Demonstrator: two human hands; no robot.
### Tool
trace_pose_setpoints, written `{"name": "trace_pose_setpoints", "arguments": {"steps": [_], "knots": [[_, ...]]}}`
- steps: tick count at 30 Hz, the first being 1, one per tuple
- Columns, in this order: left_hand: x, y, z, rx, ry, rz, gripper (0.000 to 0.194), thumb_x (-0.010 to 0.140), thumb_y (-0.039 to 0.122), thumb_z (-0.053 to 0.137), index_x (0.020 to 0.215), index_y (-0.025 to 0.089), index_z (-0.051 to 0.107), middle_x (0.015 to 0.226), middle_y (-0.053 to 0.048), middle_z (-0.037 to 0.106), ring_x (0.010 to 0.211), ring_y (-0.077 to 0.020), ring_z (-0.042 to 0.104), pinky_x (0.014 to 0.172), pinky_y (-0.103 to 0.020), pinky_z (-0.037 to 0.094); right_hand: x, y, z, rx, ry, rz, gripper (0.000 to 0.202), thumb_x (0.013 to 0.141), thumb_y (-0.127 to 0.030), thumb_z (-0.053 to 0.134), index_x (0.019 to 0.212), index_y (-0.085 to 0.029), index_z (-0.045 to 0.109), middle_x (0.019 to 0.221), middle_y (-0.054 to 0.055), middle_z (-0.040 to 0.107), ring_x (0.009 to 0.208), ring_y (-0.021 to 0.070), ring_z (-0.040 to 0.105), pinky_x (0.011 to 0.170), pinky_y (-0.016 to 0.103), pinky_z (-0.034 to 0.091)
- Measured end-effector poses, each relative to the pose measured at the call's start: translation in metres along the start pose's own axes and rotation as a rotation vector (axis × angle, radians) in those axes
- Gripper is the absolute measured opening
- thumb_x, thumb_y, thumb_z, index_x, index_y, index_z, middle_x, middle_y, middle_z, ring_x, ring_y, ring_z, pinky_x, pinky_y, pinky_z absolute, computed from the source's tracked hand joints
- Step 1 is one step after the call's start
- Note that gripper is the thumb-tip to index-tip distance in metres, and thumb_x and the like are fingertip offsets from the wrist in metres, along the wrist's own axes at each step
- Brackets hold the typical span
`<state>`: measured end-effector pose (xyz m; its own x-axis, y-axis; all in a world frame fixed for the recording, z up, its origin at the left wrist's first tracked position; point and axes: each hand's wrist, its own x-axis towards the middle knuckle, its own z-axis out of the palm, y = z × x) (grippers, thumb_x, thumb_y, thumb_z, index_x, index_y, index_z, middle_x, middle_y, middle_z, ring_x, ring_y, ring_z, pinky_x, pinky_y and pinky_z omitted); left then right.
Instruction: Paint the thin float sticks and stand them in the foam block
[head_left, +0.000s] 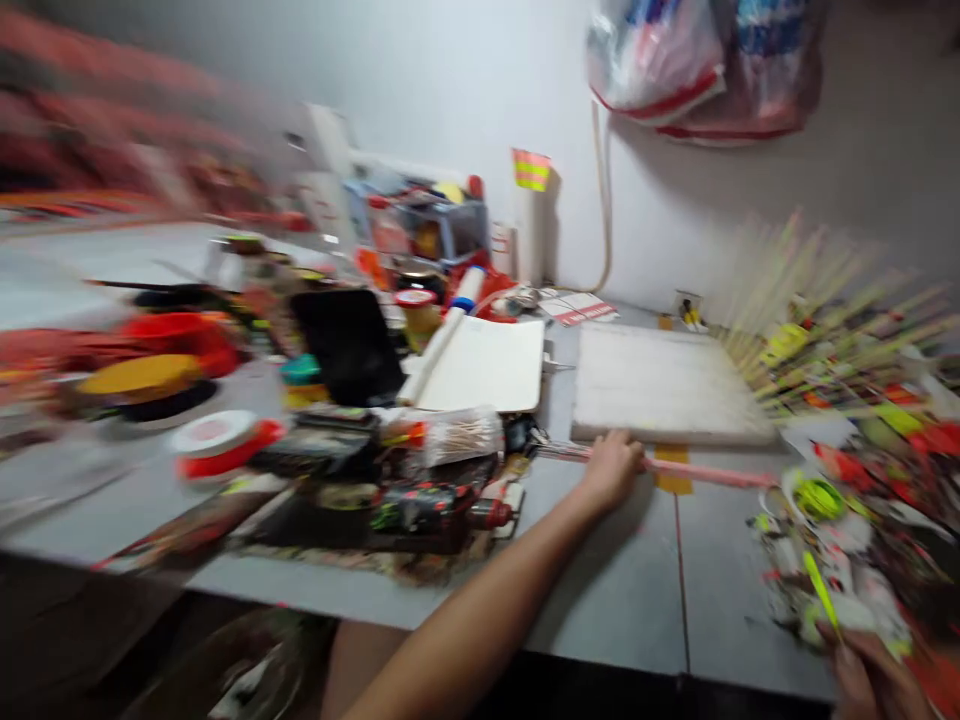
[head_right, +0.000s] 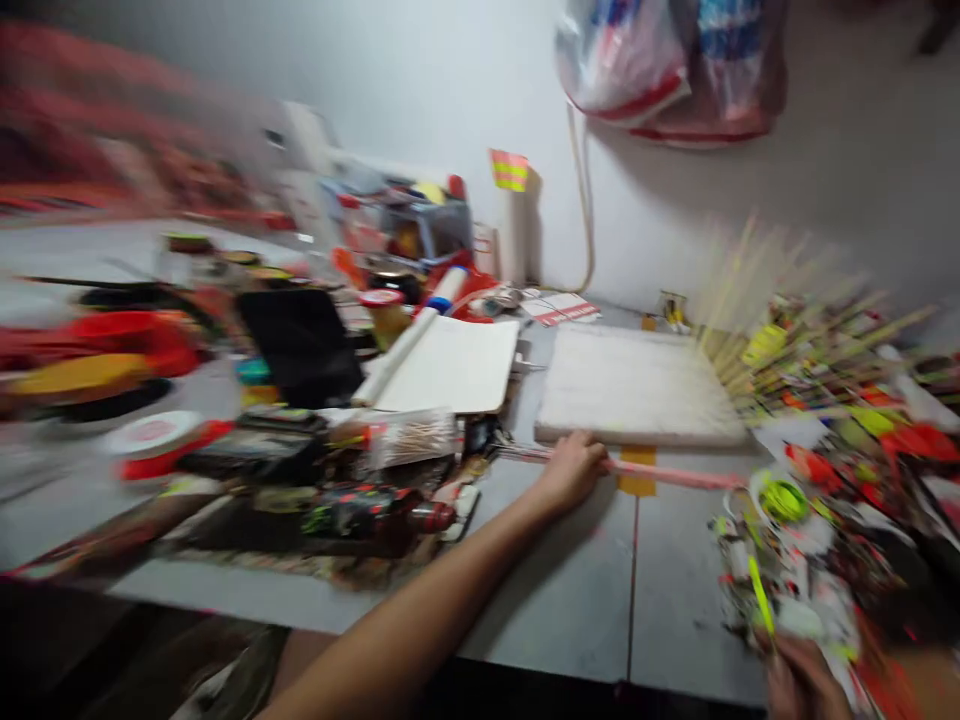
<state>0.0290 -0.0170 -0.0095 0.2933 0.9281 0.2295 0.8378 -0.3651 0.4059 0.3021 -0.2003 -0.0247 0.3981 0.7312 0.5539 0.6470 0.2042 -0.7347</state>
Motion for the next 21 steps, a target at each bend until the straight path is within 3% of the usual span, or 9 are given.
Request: {"name": "trace_pose_setpoints", "arguments": {"steps": [3, 5, 7, 9, 13, 17, 21], "knots": [[0.004, -0.006, 0.004, -0.045, 0.007, 0.025, 0.017, 0.089, 0.025, 0.058, 0.084, 0.021, 0.074, 0.094, -0.011, 0.066, 0.095, -0.0263, 0.061, 0.082, -0.037, 0.045, 0.019, 0.012, -0.017, 0.049, 0.250, 0.074, 0.050, 0.077, -0.068, 0.073, 0.095, -0.022, 0.067, 0.077, 0.008, 0.069, 0.068, 0.0291, 0.073, 0.059, 0.041, 0.060], [0.008, -0.010, 0.006, -0.058, 0.015, 0.062, 0.025, 0.092, 0.028, 0.052, 0.085, 0.021, 0.075, 0.093, -0.011, 0.066, 0.096, -0.0275, 0.060, 0.082, -0.039, 0.046, 0.044, 0.016, -0.030, 0.006, 0.271, 0.108, 0.050, 0.075, -0.065, 0.077, 0.089, -0.018, 0.066, 0.077, 0.008, 0.071, 0.067, 0.0241, 0.072, 0.061, 0.033, 0.059], [0.010, -0.014, 0.007, -0.059, 0.025, 0.094, 0.030, 0.092, 0.027, 0.047, 0.087, 0.022, 0.076, 0.092, -0.011, 0.067, 0.095, -0.0286, 0.060, 0.081, -0.040, 0.047, 0.074, 0.019, -0.042, -0.126, 0.219, 0.103, 0.050, 0.079, -0.068, 0.070, 0.087, -0.018, 0.068, 0.078, 0.008, 0.073, 0.068, 0.0232, 0.071, 0.061, 0.031, 0.057], [0.010, -0.016, 0.007, -0.054, 0.040, 0.117, 0.034, 0.092, 0.029, 0.044, 0.091, 0.023, 0.077, 0.092, -0.012, 0.068, 0.095, -0.0305, 0.061, 0.079, -0.041, 0.048, 0.104, 0.022, -0.052, -0.256, 0.070, 0.081, 0.050, 0.087, -0.067, 0.060, 0.091, -0.018, 0.070, 0.084, 0.010, 0.075, 0.074, 0.0242, 0.072, 0.065, 0.032, 0.057], [0.009, -0.020, 0.007, -0.054, 0.084, 0.139, 0.038, 0.092, 0.034, 0.041, 0.092, 0.024, 0.077, 0.091, -0.012, 0.070, 0.094, -0.0309, 0.063, 0.080, -0.042, 0.050, 0.146, 0.033, -0.053, -0.335, -0.050, 0.062, 0.051, 0.089, -0.066, 0.055, 0.090, -0.019, 0.073, 0.085, 0.009, 0.076, 0.078, 0.0248, 0.073, 0.069, 0.033, 0.055], [0.009, -0.025, 0.010, -0.102, 0.173, 0.155, 0.038, 0.092, 0.039, 0.041, 0.087, 0.026, 0.076, 0.089, -0.008, 0.072, 0.091, -0.0277, 0.065, 0.083, -0.039, 0.053, 0.164, 0.044, -0.036, -0.437, -0.124, 0.031, 0.048, 0.090, -0.064, 0.053, 0.089, -0.020, 0.074, 0.081, 0.008, 0.076, 0.078, 0.0264, 0.073, 0.071, 0.034, 0.053], [0.008, -0.026, 0.011, -0.132, 0.181, 0.161, 0.039, 0.092, 0.041, 0.040, 0.085, 0.026, 0.076, 0.088, -0.008, 0.073, 0.090, -0.0271, 0.067, 0.082, -0.038, 0.054, 0.168, 0.047, -0.022, -0.521, -0.179, -0.013, 0.043, 0.093, -0.059, 0.054, 0.088, -0.022, 0.076, 0.085, 0.008, 0.077, 0.083, 0.0273, 0.073, 0.076, 0.035, 0.053]]}}
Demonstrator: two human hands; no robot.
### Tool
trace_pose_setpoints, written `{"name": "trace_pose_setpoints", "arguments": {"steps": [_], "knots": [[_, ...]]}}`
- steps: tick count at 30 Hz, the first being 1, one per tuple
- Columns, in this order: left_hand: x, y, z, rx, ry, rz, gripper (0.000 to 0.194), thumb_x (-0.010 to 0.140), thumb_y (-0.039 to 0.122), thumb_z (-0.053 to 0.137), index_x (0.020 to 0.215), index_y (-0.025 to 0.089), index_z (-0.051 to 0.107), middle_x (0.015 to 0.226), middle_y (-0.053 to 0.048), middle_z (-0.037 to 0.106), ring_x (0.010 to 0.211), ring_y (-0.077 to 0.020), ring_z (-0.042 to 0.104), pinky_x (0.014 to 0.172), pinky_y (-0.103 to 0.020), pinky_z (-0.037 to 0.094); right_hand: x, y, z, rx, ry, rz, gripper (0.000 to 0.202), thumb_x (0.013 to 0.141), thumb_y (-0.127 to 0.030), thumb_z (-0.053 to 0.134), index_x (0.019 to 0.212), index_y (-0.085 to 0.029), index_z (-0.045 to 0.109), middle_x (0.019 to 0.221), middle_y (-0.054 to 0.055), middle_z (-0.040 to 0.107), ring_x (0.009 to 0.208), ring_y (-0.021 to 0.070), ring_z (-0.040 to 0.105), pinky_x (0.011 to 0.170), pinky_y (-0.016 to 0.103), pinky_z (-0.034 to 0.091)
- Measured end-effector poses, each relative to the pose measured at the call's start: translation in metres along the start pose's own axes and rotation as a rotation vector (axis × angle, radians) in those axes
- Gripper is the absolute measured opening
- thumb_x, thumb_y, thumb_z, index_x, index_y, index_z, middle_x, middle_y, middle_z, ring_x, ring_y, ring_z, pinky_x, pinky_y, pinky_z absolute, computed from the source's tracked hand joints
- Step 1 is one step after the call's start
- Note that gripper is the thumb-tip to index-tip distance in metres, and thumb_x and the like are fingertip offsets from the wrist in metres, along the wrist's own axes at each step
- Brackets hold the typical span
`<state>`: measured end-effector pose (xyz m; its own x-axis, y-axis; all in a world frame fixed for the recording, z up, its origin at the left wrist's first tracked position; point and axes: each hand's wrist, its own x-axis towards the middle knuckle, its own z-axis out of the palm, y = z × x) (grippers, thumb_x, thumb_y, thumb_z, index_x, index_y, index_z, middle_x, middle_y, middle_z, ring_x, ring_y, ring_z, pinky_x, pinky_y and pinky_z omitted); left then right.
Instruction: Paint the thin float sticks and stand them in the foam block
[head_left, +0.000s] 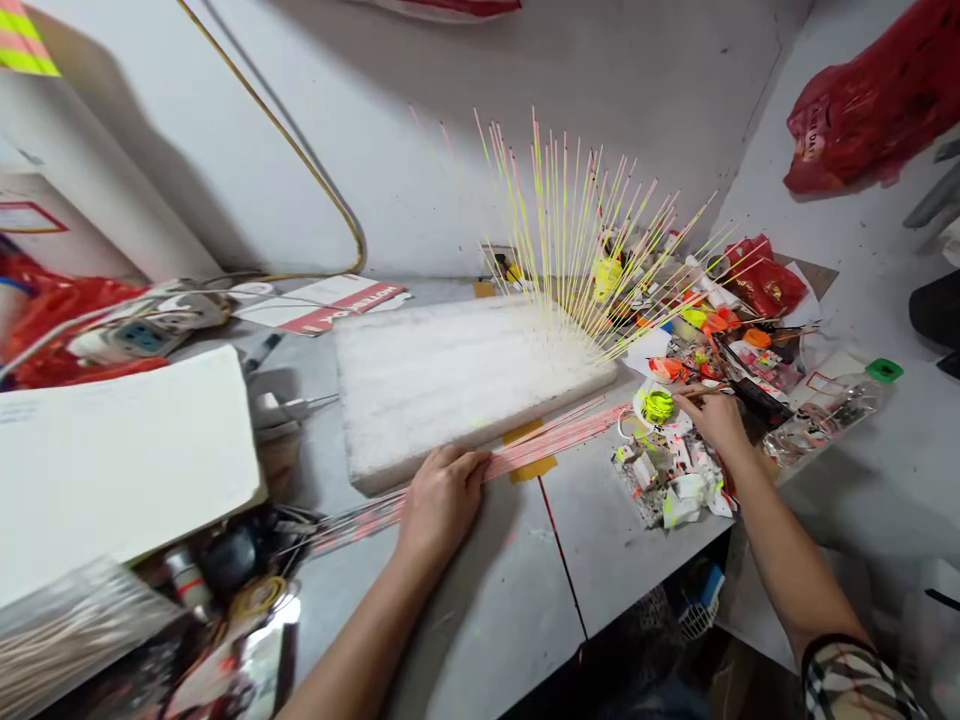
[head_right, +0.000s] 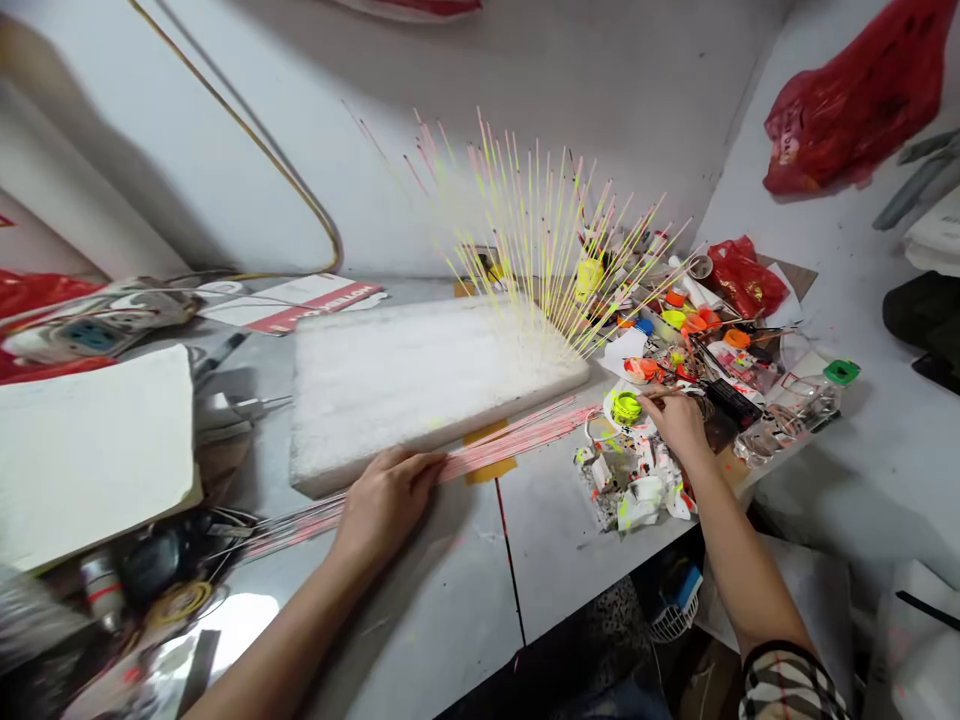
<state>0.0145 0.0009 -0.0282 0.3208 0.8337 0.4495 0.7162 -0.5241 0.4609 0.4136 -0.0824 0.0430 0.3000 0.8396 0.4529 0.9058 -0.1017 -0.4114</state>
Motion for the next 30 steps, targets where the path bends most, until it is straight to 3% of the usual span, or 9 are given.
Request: {"name": "trace_pose_setpoints", "arguments": {"steps": [7, 13, 19, 22, 24, 30], "knots": [[0.000, 0.004, -0.001, 0.031, -0.013, 0.013, 0.042, 0.096, 0.040, 0.036, 0.094, 0.023, 0.073, 0.095, -0.010, 0.074, 0.094, -0.0282, 0.067, 0.085, -0.040, 0.052, -0.006, -0.004, -0.003, -0.069, 0.001, -0.066, 0.037, 0.099, -0.048, 0.050, 0.095, -0.023, 0.077, 0.092, 0.007, 0.078, 0.083, 0.0249, 0.073, 0.076, 0.032, 0.053], [0.000, 0.011, -0.005, 0.067, 0.022, 0.032, 0.043, 0.099, 0.038, 0.032, 0.097, 0.021, 0.071, 0.093, -0.011, 0.073, 0.092, -0.0287, 0.065, 0.083, -0.040, 0.049, -0.020, -0.006, -0.011, -0.102, -0.011, -0.121, 0.039, 0.100, -0.048, 0.046, 0.093, -0.023, 0.076, 0.096, 0.006, 0.077, 0.088, 0.0255, 0.071, 0.081, 0.035, 0.053], [-0.001, 0.012, 0.000, 0.017, 0.142, 0.108, 0.035, 0.100, 0.032, 0.038, 0.097, 0.022, 0.071, 0.090, -0.008, 0.073, 0.086, -0.0249, 0.062, 0.077, -0.036, 0.045, -0.030, -0.008, -0.023, -0.110, 0.029, -0.120, 0.039, 0.099, -0.050, 0.047, 0.096, -0.023, 0.074, 0.096, 0.007, 0.076, 0.088, 0.0269, 0.071, 0.076, 0.036, 0.052], [-0.001, 0.013, 0.006, -0.009, 0.192, 0.160, 0.031, 0.099, 0.029, 0.042, 0.096, 0.022, 0.072, 0.086, -0.007, 0.073, 0.083, -0.0233, 0.061, 0.072, -0.035, 0.042, -0.031, -0.008, -0.026, -0.062, 0.032, -0.172, 0.037, 0.099, -0.049, 0.047, 0.095, -0.024, 0.074, 0.099, 0.006, 0.076, 0.093, 0.0258, 0.070, 0.082, 0.036, 0.052], [-0.002, 0.014, 0.008, -0.017, 0.206, 0.182, 0.029, 0.099, 0.028, 0.044, 0.096, 0.022, 0.072, 0.083, -0.006, 0.072, 0.082, -0.0220, 0.061, 0.070, -0.033, 0.040, -0.032, -0.008, -0.026, -0.030, -0.001, -0.235, 0.035, 0.100, -0.045, 0.046, 0.096, -0.024, 0.074, 0.102, 0.006, 0.075, 0.096, 0.0258, 0.069, 0.086, 0.038, 0.052], [-0.002, 0.022, 0.005, -0.030, 0.254, 0.231, 0.027, 0.101, 0.028, 0.046, 0.087, 0.022, 0.069, 0.076, -0.003, 0.070, 0.076, -0.0189, 0.060, 0.066, -0.031, 0.037, -0.041, -0.007, -0.031, -0.058, -0.258, -0.358, 0.031, 0.101, -0.034, 0.045, 0.115, -0.027, 0.072, 0.107, 0.006, 0.072, 0.101, 0.0269, 0.064, 0.086, 0.039, 0.050]]}}
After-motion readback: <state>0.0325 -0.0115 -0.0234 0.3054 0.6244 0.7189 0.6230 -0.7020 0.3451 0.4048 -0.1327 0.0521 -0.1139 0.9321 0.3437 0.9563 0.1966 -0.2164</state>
